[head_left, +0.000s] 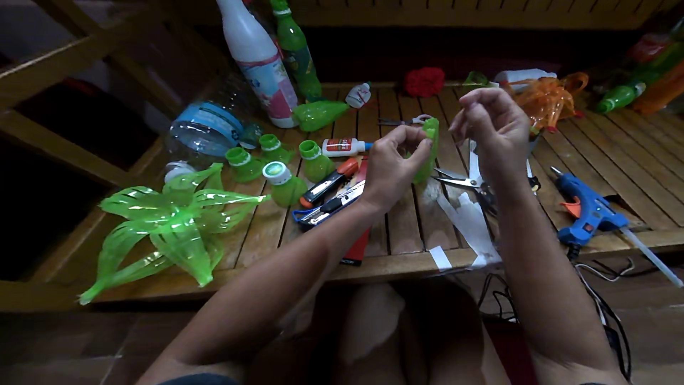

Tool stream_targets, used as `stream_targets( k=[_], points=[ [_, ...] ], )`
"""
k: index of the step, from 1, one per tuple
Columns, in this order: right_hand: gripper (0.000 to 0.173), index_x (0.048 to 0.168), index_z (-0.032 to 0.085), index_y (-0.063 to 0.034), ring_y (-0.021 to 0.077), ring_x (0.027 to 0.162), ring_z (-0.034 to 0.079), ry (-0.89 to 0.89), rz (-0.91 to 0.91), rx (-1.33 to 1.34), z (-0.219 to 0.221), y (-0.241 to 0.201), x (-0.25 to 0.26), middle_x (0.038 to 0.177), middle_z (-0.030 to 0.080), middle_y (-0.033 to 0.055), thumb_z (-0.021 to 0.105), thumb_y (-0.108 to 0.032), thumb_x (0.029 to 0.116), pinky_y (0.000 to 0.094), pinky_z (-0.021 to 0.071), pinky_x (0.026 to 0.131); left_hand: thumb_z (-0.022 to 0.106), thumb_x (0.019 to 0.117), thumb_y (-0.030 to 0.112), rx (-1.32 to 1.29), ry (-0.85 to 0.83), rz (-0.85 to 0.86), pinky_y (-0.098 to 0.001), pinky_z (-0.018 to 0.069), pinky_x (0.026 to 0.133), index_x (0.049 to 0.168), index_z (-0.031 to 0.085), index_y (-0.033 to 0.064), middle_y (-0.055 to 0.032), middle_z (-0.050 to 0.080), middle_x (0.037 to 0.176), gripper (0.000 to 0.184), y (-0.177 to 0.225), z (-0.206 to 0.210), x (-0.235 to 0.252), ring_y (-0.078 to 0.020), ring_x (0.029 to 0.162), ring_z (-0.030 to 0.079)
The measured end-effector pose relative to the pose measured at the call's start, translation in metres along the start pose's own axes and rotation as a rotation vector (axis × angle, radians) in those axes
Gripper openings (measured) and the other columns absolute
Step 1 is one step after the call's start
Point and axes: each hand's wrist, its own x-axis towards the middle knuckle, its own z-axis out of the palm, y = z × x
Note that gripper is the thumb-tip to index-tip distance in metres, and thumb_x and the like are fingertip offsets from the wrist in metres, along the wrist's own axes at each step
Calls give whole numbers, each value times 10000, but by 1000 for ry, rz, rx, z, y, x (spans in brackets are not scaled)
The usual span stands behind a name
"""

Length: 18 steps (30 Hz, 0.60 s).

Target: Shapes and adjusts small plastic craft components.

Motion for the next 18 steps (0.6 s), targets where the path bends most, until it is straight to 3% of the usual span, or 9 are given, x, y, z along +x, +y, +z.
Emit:
stream_targets(
  k=[4,7,11,14,18],
  points=[
    [261,1048,594,-108,31,667,646,125,2,113,-7,-2,3,769,670,-94,337,-111,1092,221,567,627,672,962,100,-17,-11,-10,-176,539,735,1024,692,16,-9,690,899,106,0,0,0,-10,788,640],
    [363,874,600,-143,11,580,618,126,36,57,-6,-3,4,676,648,-100,335,-184,1119,192,542,557,672,961,96,-22,-10,0,-169,534,725,1019,689,12,-11,687,894,104,-1,0,0,-6,775,634],
    [159,1066,633,-7,-34,711,577,-128,57,-217,-4,-4,-1,880,638,-49,502,-90,1031,158,505,648,671,962,97,-7,-9,0,-165,532,733,1029,689,5,-16,691,906,115,0,0,0,-4,781,634],
    [178,1115,673,-11,-24,821,602,-191,58,-267,-2,-2,-2,1006,665,-4,598,-95,977,147,514,734,664,961,87,-11,-3,16,-164,528,732,1024,692,5,-16,691,902,107,-1,0,0,-3,784,633],
    [180,1111,669,-17,-34,775,586,-241,80,-241,-2,-4,-3,961,633,-19,633,-73,944,125,512,688,670,957,82,0,-6,31,-152,515,731,1012,698,10,-5,689,898,95,-1,1,-1,8,784,621]
  ],
)
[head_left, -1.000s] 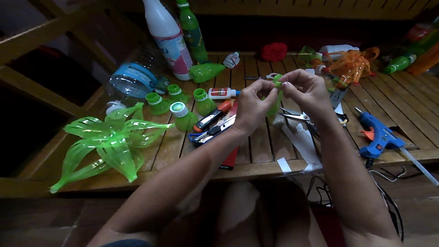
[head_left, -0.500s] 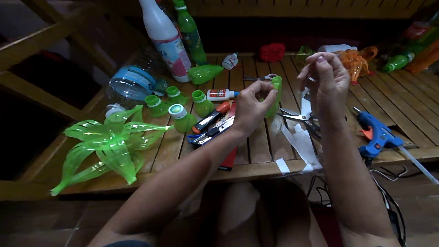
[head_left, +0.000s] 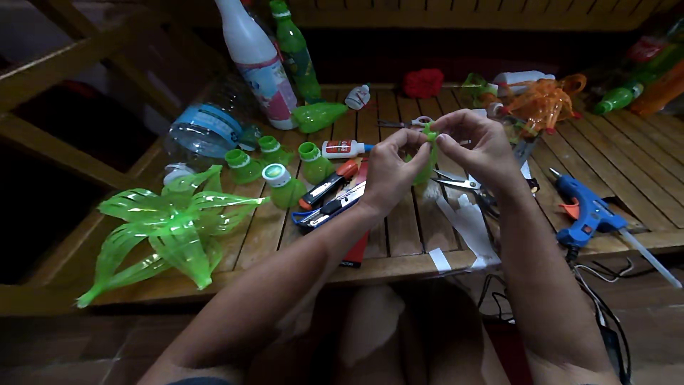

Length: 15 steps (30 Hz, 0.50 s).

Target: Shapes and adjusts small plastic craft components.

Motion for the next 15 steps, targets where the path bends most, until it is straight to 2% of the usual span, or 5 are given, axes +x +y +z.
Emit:
stream_targets(
  k=[6,11,15],
  points=[
    [186,1112,611,-12,-43,779,587,20,-85,-4,1,2,-1,918,607,-38,618,-55,931,118,508,683,672,953,87,13,11,13,-156,523,731,1008,698,9,-14,691,894,99,0,1,-1,5,779,627],
    [137,1060,652,-15,-39,744,623,-2,-1,-13,2,0,-3,926,656,-27,635,-72,937,134,541,645,668,955,84,-1,9,7,-158,520,741,1010,696,3,-19,689,904,103,0,1,-2,0,792,628],
    [134,1062,658,-13,-32,751,633,-13,6,-18,2,0,-3,920,663,-27,640,-77,946,148,554,667,676,952,90,5,1,21,-161,523,755,1008,701,8,-17,695,902,102,0,1,-2,-1,806,633]
  ],
)
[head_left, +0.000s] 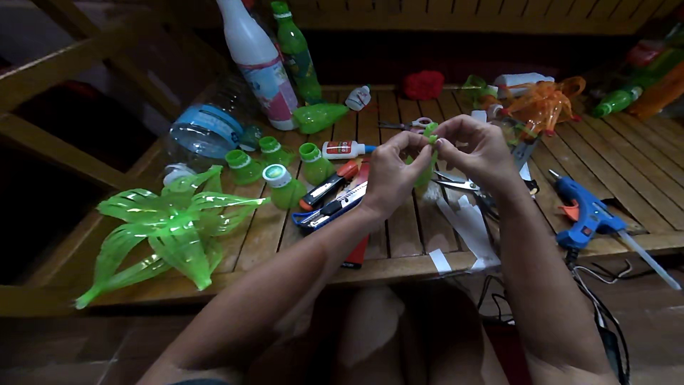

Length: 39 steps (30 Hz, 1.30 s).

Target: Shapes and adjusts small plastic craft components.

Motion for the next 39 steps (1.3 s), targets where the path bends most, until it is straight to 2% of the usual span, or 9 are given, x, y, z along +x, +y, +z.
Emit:
stream_targets(
  k=[9,16,24,29,32,39],
  points=[
    [107,1033,641,-26,-9,765,652,-1,-25,26,0,3,1,905,654,-33,632,-73,937,186,584,703,677,953,89,-11,-10,-10,-162,526,752,1004,702,15,-7,697,904,93,1,1,0,1,803,634],
    [97,1014,654,-20,-16,786,642,22,-52,10,1,4,2,919,662,-20,639,-63,929,169,567,722,670,954,82,-12,-13,-9,-165,534,767,1010,701,11,-15,699,907,95,2,1,0,-3,814,642],
    [85,987,665,-8,-3,841,624,23,-41,20,2,2,1,989,615,15,639,-65,930,160,563,744,674,955,77,-46,-6,-42,-152,522,733,1011,700,13,-5,689,892,89,2,1,-1,7,780,625],
    [63,971,666,-23,-2,849,635,23,-42,26,1,3,2,979,629,2,655,-68,928,166,568,746,679,949,78,-48,-5,-33,-176,531,770,1023,696,1,-21,699,919,108,2,2,-2,-11,818,640],
    [64,979,659,-14,-1,838,643,19,-31,50,0,2,2,984,635,5,648,-57,933,174,577,751,690,943,97,-38,-27,-32,-190,535,790,1055,700,7,-29,707,954,144,1,1,-1,-26,853,651],
    [87,1003,645,-8,-3,795,649,5,-31,17,2,2,1,963,638,6,619,-74,952,179,583,734,679,951,89,5,-24,-29,-173,533,779,1021,706,10,-30,701,931,109,3,1,-2,-18,831,645]
  ],
)
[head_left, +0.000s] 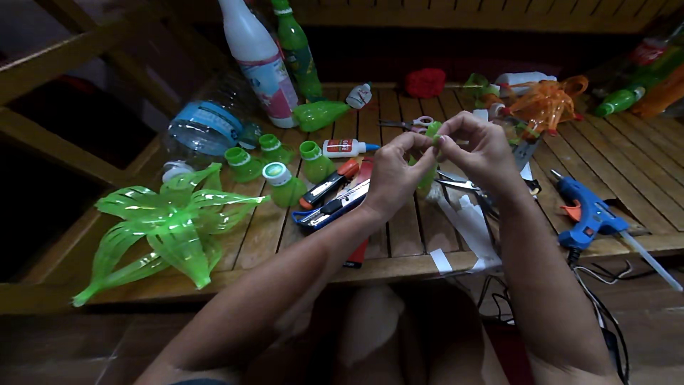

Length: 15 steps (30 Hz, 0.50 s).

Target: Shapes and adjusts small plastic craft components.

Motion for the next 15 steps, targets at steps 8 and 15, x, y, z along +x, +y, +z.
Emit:
stream_targets(
  k=[8,15],
  points=[
    [73,988,654,-22,-14,788,632,3,-12,-4,0,1,0,969,634,-7,625,-77,949,165,568,707,673,945,78,27,9,50,-173,527,766,999,711,7,-36,696,924,97,-3,0,0,-20,820,637],
    [107,1034,672,5,-28,747,619,-13,-21,4,-3,0,0,956,645,-4,628,-69,970,139,549,667,665,955,92,25,6,33,-169,522,767,1026,710,4,-35,689,930,121,-3,-2,1,-14,817,631]
  ],
)
